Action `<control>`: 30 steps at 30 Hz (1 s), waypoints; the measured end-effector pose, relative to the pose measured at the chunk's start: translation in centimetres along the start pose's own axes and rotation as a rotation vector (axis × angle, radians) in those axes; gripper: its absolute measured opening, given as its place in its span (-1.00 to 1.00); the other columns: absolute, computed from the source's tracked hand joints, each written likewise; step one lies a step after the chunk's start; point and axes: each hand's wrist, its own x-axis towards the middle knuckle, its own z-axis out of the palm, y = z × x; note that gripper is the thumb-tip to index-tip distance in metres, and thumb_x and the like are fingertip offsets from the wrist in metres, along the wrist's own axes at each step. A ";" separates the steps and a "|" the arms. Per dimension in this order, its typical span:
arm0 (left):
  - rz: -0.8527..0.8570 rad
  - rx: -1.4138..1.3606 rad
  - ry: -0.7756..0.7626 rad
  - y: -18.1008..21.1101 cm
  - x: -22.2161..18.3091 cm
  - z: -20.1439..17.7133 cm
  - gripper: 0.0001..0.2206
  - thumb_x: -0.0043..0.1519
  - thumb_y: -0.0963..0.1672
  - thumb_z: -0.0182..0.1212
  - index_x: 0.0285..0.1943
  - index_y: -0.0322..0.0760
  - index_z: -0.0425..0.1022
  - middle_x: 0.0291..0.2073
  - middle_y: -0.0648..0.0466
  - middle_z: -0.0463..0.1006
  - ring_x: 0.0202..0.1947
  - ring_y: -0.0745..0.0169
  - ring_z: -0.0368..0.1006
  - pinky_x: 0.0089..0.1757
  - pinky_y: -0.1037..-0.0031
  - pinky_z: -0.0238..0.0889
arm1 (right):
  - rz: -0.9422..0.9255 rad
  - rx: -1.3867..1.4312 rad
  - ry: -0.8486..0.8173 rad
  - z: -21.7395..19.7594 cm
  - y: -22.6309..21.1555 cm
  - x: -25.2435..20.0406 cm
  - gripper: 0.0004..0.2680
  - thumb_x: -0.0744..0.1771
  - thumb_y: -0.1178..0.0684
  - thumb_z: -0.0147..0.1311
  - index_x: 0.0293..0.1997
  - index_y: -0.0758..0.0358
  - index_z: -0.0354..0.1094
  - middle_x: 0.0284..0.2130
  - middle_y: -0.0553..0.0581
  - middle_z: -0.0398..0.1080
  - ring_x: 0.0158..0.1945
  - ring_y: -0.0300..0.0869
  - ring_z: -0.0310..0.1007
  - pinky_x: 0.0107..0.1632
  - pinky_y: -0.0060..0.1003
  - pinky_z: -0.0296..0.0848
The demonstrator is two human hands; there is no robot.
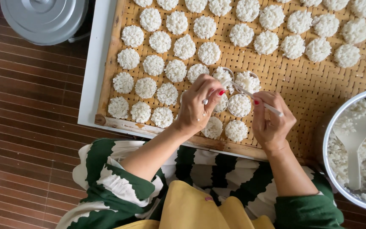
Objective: Shape cooked rice into small circular cakes on a bamboo tray using a mold and a stick
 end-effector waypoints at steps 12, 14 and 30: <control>0.070 0.051 -0.153 -1.3 -2.4 1.4 -0.82 0.40 -0.08 0.05 -0.23 -0.22 0.39 -0.41 0.08 0.35 -0.59 0.32 0.29 -0.62 0.54 0.24 | 0.129 -0.068 -0.011 -0.9 0.0 0.4 -0.85 0.50 0.25 -0.05 -0.18 0.44 0.43 -0.47 0.27 0.48 -0.53 -0.10 0.41 -0.45 -0.36 0.37; 0.063 0.034 -0.141 -0.9 -2.3 1.7 -0.83 0.40 -0.09 0.06 -0.23 -0.24 0.39 -0.41 0.06 0.36 -0.59 0.31 0.29 -0.62 0.53 0.25 | 0.160 -0.049 0.006 -0.8 0.0 0.3 -0.85 0.50 0.26 -0.05 -0.18 0.45 0.43 -0.48 0.26 0.48 -0.54 -0.11 0.40 -0.45 -0.37 0.36; 0.056 0.080 -0.050 -0.2 -0.3 -0.7 -0.81 0.41 -0.09 0.06 -0.25 -0.23 0.39 -0.42 0.12 0.35 -0.60 0.34 0.31 -0.62 0.54 0.29 | 0.226 0.139 0.056 0.4 0.6 -0.3 -0.84 0.51 0.23 -0.10 -0.07 0.51 0.42 -0.39 0.39 0.50 -0.43 -0.05 0.49 -0.37 -0.31 0.46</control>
